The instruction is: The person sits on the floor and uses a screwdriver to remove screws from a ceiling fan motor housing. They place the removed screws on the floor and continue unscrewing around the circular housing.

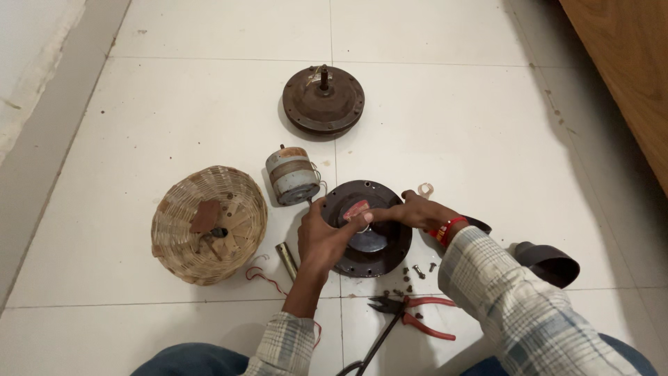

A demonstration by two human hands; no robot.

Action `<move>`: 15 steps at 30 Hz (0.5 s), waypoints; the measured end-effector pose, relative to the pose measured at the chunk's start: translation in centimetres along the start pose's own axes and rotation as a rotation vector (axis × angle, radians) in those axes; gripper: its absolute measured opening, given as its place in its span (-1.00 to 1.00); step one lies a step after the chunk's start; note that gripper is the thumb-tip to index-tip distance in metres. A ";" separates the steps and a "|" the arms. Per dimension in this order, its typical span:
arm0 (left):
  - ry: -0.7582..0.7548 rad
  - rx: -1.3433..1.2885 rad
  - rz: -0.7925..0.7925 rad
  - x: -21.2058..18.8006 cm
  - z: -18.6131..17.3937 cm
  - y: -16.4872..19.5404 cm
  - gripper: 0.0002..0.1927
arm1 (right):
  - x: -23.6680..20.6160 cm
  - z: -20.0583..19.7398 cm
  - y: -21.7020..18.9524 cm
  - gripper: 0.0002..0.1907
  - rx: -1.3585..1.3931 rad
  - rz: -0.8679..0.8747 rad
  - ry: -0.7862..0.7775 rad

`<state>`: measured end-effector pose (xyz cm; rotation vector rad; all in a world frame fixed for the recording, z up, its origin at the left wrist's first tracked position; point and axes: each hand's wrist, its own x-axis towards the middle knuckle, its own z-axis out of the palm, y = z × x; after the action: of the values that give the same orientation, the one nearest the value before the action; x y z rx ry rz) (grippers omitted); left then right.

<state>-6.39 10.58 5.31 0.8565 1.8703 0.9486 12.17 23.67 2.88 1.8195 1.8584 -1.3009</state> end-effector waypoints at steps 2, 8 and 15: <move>0.001 -0.040 0.021 0.1 0.0 -0.2 0.20 | -0.3 0.0 -0.4 0.58 -0.019 0.013 0.001; -0.037 -0.188 0.051 0.8 0.0 -1.1 0.29 | -2.5 -1.3 -1.9 0.51 0.049 0.003 -0.061; 0.039 0.050 0.017 0.7 0.5 -0.7 0.31 | -3.1 -2.5 -1.4 0.46 -0.015 0.030 -0.047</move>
<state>-6.36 10.91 4.28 0.8903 1.9303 0.9384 12.59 23.60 7.08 1.7862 1.8055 -1.3045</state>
